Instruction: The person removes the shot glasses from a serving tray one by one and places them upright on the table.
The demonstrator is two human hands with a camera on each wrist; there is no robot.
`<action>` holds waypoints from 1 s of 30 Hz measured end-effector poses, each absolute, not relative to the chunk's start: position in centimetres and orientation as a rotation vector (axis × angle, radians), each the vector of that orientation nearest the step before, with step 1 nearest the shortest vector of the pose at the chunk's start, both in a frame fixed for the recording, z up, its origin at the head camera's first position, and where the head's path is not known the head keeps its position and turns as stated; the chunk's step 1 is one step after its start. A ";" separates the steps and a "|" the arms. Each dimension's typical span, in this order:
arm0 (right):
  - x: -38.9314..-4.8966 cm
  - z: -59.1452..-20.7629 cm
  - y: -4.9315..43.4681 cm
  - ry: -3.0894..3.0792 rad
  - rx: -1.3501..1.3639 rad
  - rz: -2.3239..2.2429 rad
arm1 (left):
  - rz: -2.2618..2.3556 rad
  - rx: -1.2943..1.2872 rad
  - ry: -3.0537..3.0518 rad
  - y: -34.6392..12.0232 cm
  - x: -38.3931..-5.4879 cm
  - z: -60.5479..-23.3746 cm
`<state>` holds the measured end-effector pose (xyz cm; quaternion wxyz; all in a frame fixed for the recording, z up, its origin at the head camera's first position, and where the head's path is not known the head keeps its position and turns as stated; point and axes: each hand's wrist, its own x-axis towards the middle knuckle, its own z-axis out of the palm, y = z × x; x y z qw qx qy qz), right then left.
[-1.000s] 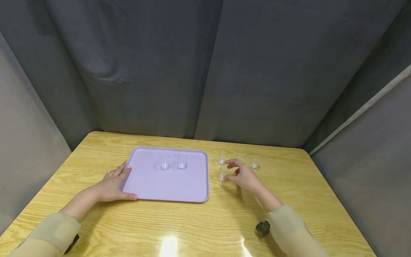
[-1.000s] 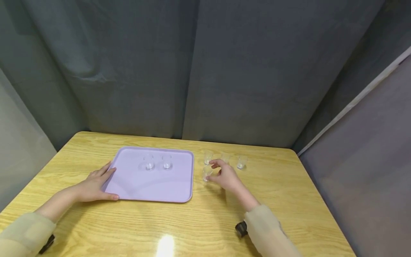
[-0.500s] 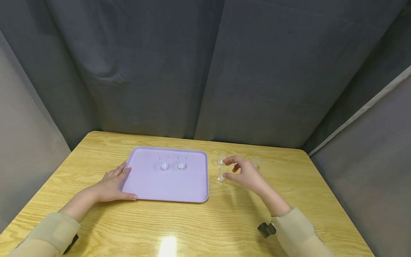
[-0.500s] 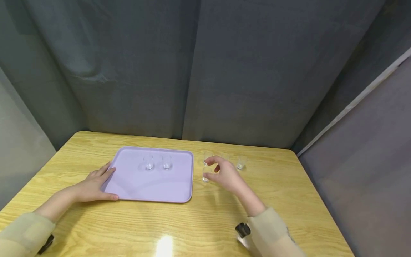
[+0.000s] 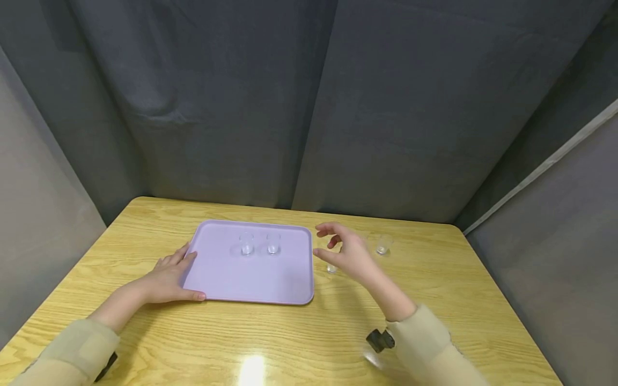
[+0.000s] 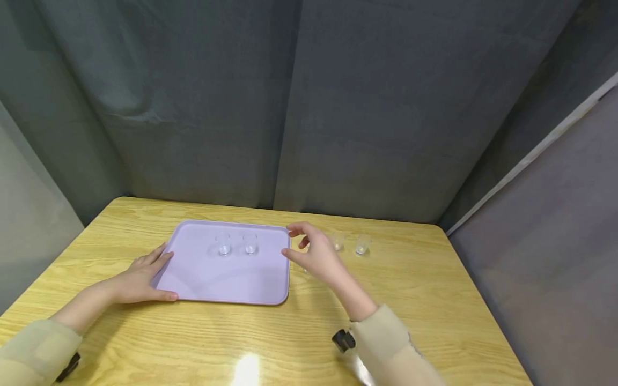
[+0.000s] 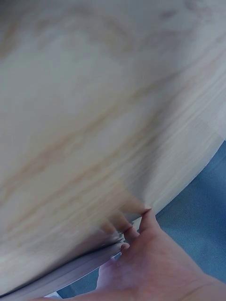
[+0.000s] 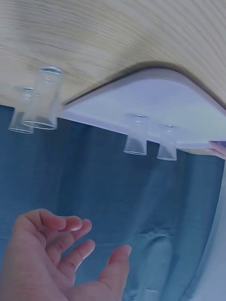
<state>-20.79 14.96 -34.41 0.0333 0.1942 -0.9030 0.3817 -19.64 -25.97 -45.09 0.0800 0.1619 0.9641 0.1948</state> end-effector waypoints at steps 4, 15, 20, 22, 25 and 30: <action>-21.3 -34.5 13.6 -2.764 0.583 1.238 | 0.586 0.480 2.884 -25.9 -19.6 -45.0; -23.7 -37.2 10.3 -2.736 0.530 1.452 | 0.586 0.479 2.885 -26.0 -19.7 -45.0; -24.9 -38.7 9.3 -2.738 0.513 1.500 | 0.589 0.482 2.878 -25.9 -19.7 -45.1; -25.3 -39.3 9.0 -2.747 0.496 1.510 | 0.590 0.483 2.874 -26.0 -19.7 -45.0; -25.9 -40.2 8.5 -2.755 0.446 1.537 | 0.598 0.485 2.868 -26.0 -19.6 -45.0; -26.6 -41.4 7.5 -2.772 0.378 1.613 | 0.609 0.493 2.865 -25.9 -19.6 -45.0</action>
